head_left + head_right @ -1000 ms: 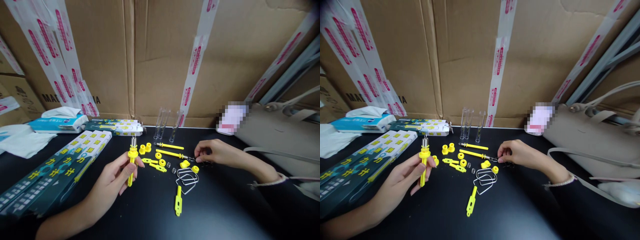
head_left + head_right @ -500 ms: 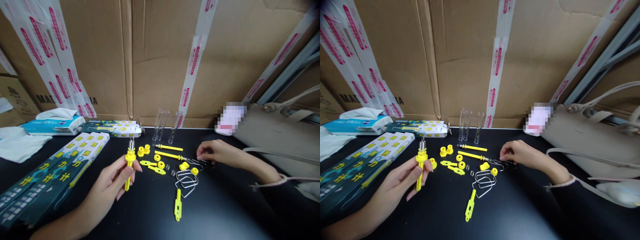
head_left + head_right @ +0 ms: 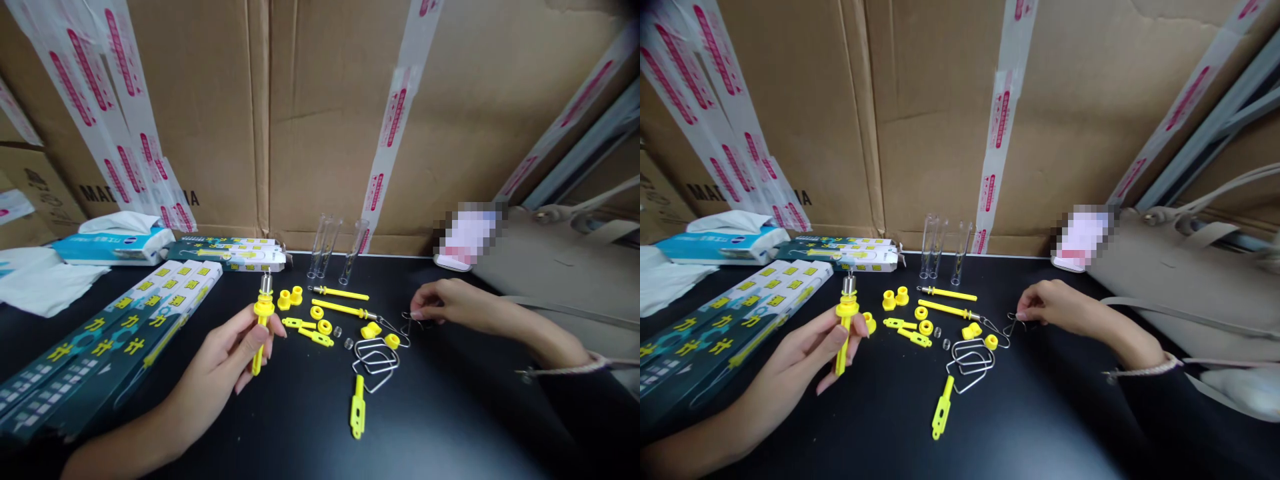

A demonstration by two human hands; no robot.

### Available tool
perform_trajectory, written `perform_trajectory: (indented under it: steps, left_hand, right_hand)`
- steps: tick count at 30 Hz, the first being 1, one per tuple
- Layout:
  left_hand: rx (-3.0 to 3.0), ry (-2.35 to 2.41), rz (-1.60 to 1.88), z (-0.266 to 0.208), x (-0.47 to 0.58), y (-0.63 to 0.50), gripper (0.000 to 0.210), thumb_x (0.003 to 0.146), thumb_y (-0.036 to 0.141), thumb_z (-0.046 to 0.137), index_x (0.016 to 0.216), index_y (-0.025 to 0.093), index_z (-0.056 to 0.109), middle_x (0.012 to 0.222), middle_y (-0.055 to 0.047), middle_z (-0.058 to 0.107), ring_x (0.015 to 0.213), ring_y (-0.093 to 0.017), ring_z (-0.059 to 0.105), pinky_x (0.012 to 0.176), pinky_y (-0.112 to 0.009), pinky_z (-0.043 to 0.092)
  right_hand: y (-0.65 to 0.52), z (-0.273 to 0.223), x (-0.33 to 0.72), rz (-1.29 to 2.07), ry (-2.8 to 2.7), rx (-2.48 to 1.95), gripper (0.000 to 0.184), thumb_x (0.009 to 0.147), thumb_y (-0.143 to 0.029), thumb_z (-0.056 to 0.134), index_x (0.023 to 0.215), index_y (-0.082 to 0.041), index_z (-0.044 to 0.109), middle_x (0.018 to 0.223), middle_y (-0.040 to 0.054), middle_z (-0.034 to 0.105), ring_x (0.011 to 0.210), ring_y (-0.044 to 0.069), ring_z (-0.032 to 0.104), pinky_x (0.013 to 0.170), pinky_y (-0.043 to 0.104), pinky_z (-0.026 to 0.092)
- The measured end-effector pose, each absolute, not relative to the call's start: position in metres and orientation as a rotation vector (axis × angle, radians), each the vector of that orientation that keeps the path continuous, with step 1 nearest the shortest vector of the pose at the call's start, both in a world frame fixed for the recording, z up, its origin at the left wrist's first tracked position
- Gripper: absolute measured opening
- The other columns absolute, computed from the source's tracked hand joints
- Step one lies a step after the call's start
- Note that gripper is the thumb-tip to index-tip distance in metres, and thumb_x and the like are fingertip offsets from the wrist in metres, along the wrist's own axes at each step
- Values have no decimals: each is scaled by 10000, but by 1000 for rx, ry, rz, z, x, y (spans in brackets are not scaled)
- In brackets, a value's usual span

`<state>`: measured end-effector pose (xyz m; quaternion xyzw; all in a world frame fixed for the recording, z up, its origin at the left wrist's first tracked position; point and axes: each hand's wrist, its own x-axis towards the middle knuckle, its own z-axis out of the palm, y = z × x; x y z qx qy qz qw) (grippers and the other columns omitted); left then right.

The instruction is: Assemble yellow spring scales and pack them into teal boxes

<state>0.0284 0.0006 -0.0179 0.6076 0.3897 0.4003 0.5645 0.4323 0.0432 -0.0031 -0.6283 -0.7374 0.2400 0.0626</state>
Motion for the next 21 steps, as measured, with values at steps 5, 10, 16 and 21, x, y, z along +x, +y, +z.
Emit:
perform_trajectory:
  steps: [5,10,16,21]
  left_hand:
    - [1437,921,948,-20,27,2,515,890,690,611,930,180,669,689,38,477,527,-85,392,384,-139,346]
    - [1414,913,939,-19,28,2,501,860,671,669,942,177,678,697,35,522,492,-80,450,369,-153,402]
    - [1395,897,951,-16,31,1,378,873,537,726,963,171,707,734,9,603,590,-133,587,485,-225,557]
    - [1426,883,1013,-16,30,2,306,923,465,688,956,162,706,678,22,637,538,-107,617,546,-214,545]
  right_hand:
    - [41,-2,427,606,-2222,-1806,379,825,-580,656,718,-219,698,681,43,718,628,216,650,610,335,493]
    - [39,7,422,519,-2114,-1696,384,921,-580,566,949,-206,647,812,67,713,750,231,669,695,363,518]
    - [16,24,358,858,-1865,-1372,405,886,-543,713,1112,-207,727,904,56,724,777,183,669,707,303,548]
    - [-12,23,272,1427,-1524,-961,294,905,-459,736,849,-172,707,731,26,687,584,119,631,523,223,529]
